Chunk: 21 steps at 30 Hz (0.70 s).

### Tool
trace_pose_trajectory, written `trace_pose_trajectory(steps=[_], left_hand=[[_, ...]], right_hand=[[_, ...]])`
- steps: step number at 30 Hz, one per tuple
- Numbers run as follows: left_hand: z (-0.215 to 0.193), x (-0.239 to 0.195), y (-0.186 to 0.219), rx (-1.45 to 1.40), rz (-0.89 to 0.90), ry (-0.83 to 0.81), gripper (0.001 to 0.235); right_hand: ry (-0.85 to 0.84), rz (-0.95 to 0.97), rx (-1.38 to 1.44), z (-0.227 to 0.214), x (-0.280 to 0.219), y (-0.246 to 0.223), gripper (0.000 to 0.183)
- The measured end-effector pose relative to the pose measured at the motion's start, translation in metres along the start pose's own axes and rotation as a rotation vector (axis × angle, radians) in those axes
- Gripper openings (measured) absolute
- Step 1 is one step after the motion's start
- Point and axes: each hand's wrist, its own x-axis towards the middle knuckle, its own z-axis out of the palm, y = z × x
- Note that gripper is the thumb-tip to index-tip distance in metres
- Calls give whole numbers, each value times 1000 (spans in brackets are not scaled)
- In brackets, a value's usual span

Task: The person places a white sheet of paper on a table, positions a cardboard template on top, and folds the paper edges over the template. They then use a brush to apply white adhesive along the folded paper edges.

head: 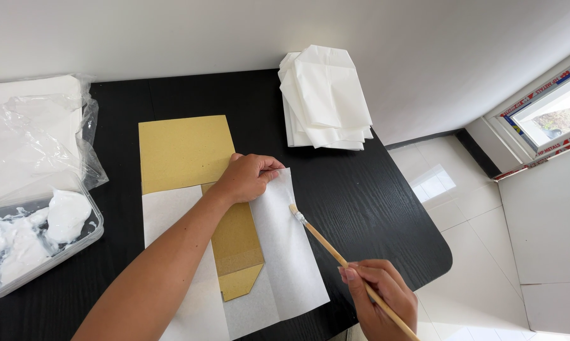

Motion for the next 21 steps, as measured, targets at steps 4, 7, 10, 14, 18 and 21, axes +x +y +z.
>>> trace_pose_trajectory(steps=[4,7,10,14,18,21], left_hand=[[1,0,-1,-5,9,4,27],[0,0,0,2,-7,3,27],[0,0,0,-10,2,5,26],[1,0,0,14,-2,6,27],[1,2,-2,64,31,0,28],[2,3,-4,14,19,19,29]], right_hand=[[17,-9,13,-9,-4,-11,11],[28,-12,7,-15,1,-17,10],[97,-61,71,-17,9,-15,8],[-62,-78,-22,-17,18,-5,9],[-90,-83,-93,-21,24,-7,8],[13,-6,-99,-35,34,-24,13]])
